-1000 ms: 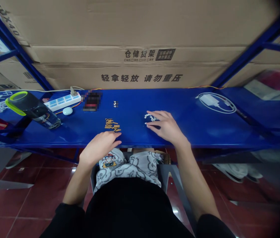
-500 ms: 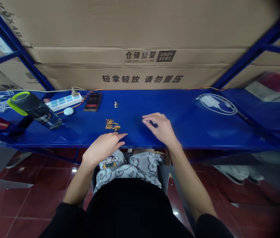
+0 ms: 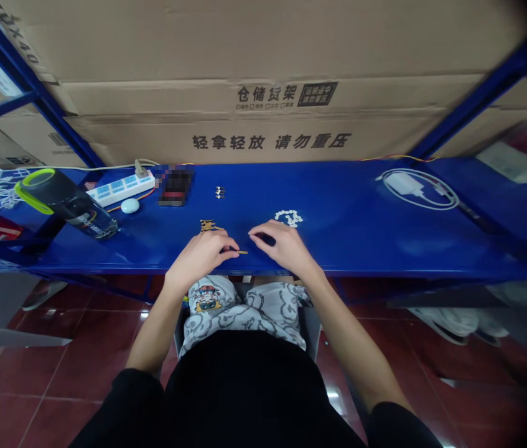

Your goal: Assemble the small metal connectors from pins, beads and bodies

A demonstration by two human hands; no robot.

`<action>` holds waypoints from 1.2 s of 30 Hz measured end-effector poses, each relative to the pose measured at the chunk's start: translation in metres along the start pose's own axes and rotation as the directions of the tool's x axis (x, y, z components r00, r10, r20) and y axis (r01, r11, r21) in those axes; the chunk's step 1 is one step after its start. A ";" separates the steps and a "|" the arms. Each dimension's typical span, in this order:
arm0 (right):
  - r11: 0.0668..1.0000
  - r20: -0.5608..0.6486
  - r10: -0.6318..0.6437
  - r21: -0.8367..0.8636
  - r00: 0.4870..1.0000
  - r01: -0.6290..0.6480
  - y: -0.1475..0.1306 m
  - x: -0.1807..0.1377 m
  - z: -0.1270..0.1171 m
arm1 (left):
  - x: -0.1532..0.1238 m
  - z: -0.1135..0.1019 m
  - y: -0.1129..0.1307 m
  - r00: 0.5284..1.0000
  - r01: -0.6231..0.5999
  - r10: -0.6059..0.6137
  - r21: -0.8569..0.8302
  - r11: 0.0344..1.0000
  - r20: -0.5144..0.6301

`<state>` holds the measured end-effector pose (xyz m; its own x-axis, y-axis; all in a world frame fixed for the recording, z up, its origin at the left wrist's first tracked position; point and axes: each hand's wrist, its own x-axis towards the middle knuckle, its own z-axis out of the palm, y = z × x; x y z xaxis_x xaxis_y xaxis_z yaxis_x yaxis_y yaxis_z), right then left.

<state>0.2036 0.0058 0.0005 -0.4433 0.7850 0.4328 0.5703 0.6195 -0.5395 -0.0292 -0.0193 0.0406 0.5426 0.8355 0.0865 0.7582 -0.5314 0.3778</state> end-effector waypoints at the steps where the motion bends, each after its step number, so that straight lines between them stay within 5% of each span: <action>1: 1.000 0.001 -0.002 0.006 1.000 0.002 0.000 0.000 0.000 | 0.002 0.001 0.001 1.000 -0.005 0.005 0.002 1.000 -0.006; 8: 0.992 0.030 0.016 0.123 0.999 -0.020 0.001 0.002 -0.003 | 0.013 0.015 0.003 0.974 0.036 -0.043 -0.034 0.999 -0.222; 14: 0.986 0.007 0.039 0.164 0.999 -0.040 0.002 0.002 -0.003 | 0.024 0.031 0.000 0.914 -0.064 0.019 -0.096 0.993 -0.405; 28: 0.997 0.018 0.010 0.082 1.000 -0.011 0.002 0.003 -0.002 | 0.025 0.035 0.002 0.953 -0.040 0.033 -0.020 0.999 -0.301; 36: 0.984 -0.087 0.056 0.171 0.995 -0.041 0.006 0.003 0.001 | 0.024 0.041 0.009 0.915 0.067 -0.095 -0.086 0.994 -0.393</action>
<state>0.2046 0.0117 -0.0022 -0.3487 0.8151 0.4627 0.4614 0.5790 -0.6722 0.0056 -0.0093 0.0085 0.2820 0.8696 0.4053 0.7587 -0.4607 0.4605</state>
